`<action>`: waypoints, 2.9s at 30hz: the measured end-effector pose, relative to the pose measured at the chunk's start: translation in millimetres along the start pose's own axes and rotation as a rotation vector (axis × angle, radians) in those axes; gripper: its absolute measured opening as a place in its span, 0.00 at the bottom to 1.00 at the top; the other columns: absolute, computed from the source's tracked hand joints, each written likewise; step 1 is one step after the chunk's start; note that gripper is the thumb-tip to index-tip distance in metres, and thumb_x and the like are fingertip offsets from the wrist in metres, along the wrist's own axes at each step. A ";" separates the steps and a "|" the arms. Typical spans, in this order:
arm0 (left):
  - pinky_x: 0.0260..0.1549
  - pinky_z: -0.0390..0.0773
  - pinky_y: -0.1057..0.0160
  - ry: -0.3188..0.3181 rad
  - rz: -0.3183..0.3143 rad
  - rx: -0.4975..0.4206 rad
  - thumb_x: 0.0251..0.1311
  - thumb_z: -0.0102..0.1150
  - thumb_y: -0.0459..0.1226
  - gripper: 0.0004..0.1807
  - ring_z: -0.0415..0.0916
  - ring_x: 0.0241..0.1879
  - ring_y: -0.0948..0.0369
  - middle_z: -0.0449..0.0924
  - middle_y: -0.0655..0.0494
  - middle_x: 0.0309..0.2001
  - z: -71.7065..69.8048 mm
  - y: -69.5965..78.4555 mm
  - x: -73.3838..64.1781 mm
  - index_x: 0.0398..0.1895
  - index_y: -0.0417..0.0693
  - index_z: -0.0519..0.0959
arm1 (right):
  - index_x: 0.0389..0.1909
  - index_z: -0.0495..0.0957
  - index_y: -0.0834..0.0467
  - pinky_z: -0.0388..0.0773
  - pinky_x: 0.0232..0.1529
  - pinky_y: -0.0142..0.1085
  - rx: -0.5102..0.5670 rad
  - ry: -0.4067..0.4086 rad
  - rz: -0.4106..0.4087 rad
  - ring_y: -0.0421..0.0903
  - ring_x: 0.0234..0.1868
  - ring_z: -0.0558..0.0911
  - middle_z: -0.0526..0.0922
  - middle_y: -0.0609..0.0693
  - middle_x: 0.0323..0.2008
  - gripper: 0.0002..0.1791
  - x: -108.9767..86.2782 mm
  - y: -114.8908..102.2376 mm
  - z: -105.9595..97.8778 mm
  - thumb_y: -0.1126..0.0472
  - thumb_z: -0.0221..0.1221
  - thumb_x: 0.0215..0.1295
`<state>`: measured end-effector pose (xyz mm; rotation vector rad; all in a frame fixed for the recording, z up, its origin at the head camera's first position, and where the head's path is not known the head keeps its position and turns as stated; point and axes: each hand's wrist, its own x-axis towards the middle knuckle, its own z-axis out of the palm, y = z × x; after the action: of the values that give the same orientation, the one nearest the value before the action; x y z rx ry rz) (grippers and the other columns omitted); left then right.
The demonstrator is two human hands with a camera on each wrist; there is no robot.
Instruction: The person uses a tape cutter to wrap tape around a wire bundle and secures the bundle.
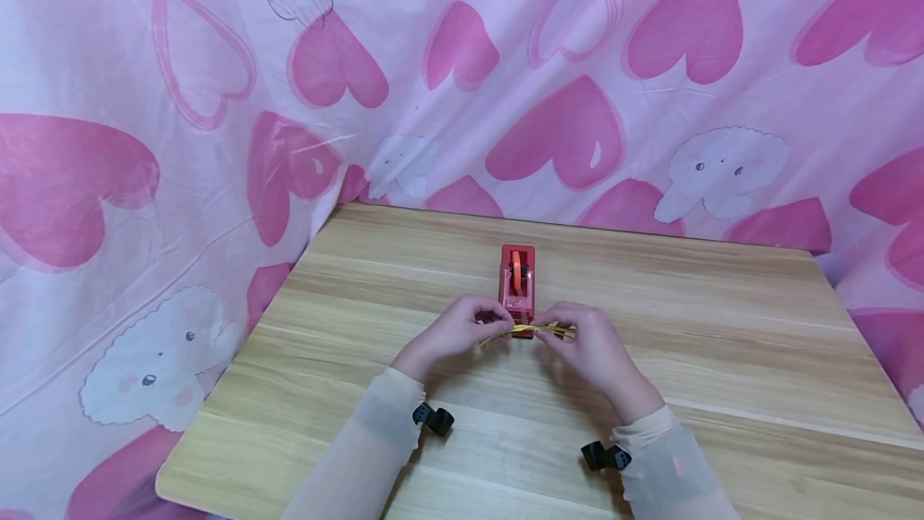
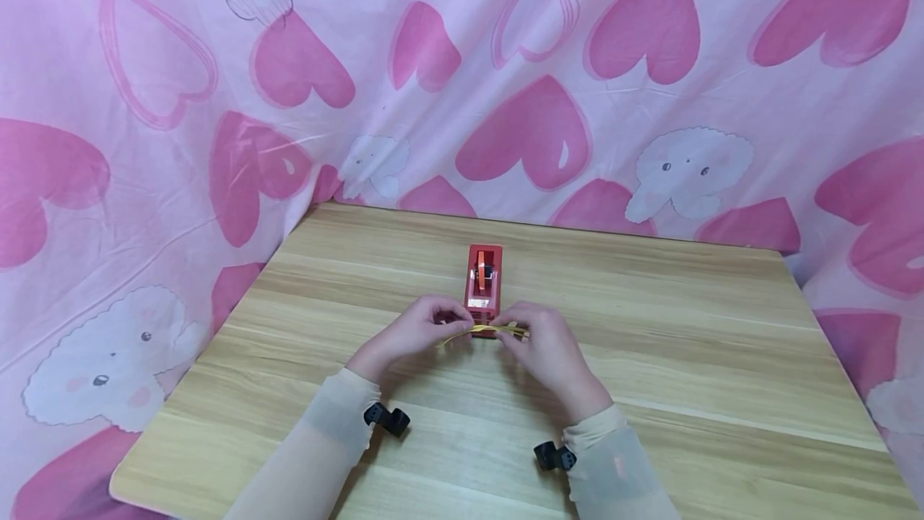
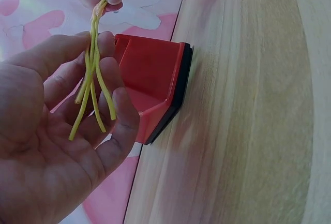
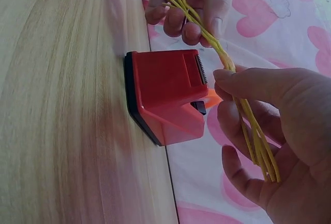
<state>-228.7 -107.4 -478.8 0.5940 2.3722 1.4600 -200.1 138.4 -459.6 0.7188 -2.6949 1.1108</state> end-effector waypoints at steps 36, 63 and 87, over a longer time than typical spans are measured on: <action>0.49 0.77 0.59 0.060 0.010 0.000 0.64 0.70 0.38 0.02 0.80 0.43 0.63 0.87 0.63 0.40 -1.4 1.2 -2.8 0.38 0.56 0.88 | 0.45 0.89 0.49 0.84 0.51 0.45 0.048 -0.083 0.071 0.45 0.48 0.87 0.90 0.44 0.45 0.12 2.9 -2.0 1.6 0.62 0.74 0.60; 0.39 0.80 0.64 0.094 0.050 0.148 0.68 0.67 0.42 0.02 0.79 0.40 0.63 0.84 0.66 0.36 -2.8 11.4 -2.3 0.40 0.60 0.87 | 0.34 0.89 0.50 0.77 0.33 0.33 -0.185 -0.007 -0.093 0.36 0.30 0.81 0.91 0.43 0.36 0.05 0.6 -7.5 5.7 0.60 0.75 0.58; 0.49 0.75 0.59 0.002 -0.017 0.178 0.69 0.65 0.42 0.05 0.76 0.43 0.64 0.87 0.63 0.41 -3.4 10.5 -3.0 0.40 0.56 0.89 | 0.35 0.90 0.47 0.73 0.52 0.47 -0.246 0.078 -0.092 0.40 0.37 0.87 0.91 0.42 0.36 0.08 -0.8 -4.9 9.1 0.59 0.78 0.55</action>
<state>-225.6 -107.3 -467.8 0.6126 2.5198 1.2510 -196.6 129.4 -463.3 0.7322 -2.6388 0.7530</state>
